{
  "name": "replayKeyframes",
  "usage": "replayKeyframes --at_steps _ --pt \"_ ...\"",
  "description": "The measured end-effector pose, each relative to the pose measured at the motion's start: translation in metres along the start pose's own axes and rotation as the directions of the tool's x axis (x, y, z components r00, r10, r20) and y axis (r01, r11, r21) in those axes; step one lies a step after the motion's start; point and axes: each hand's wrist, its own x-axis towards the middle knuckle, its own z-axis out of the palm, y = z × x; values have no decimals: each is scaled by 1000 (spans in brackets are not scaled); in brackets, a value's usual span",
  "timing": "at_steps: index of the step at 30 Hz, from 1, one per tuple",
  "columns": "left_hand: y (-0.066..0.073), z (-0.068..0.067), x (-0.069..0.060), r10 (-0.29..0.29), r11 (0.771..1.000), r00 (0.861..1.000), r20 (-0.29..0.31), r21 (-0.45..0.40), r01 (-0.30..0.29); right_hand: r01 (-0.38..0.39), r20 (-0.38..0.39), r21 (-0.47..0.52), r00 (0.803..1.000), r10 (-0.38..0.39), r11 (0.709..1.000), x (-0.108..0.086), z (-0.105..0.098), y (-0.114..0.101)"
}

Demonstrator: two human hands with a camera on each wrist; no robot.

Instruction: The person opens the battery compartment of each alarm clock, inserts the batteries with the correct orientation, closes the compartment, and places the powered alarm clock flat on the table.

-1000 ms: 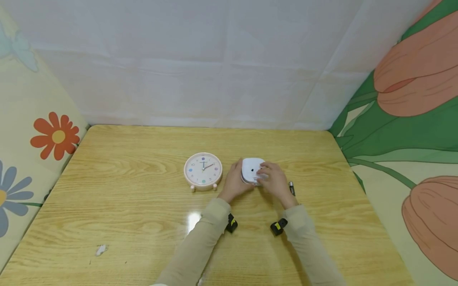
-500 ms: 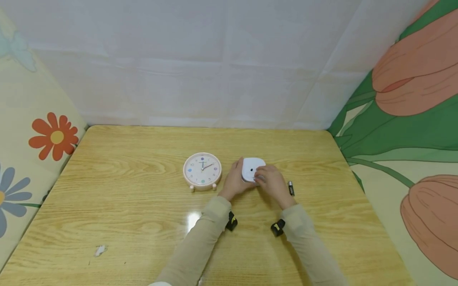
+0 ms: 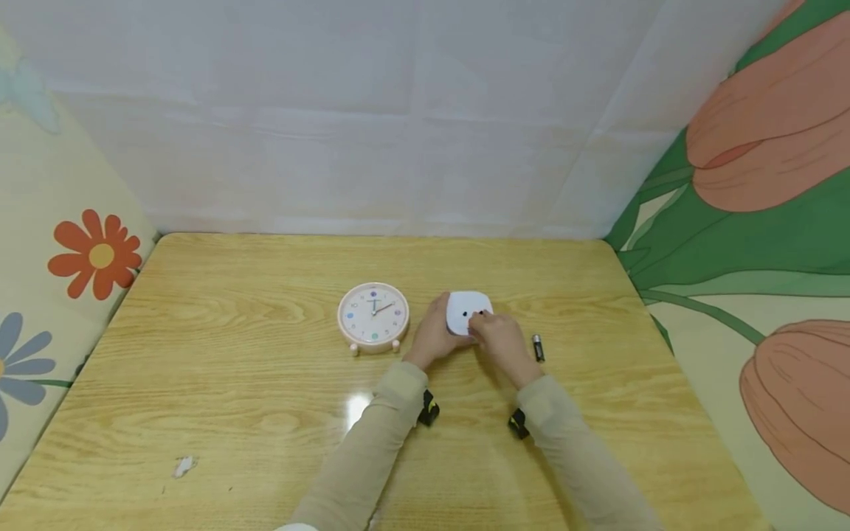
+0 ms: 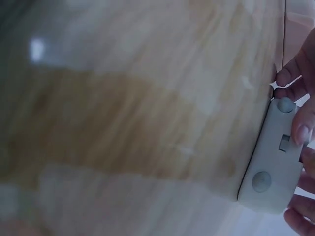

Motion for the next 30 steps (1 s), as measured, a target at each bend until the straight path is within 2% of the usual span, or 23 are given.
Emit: replayKeyframes --at_steps 7,19,30 --pt "0 2 1 -22 1000 1000 7 -15 22 -6 32 -12 999 7 1000 -1 0 2" --pt "-3 2 0 -17 1000 1000 -13 -4 17 14 48 -37 999 -12 999 2 -2 0" --pt "1 0 0 -14 1000 1000 -8 -13 14 21 81 -21 997 -19 1000 2 -7 1"
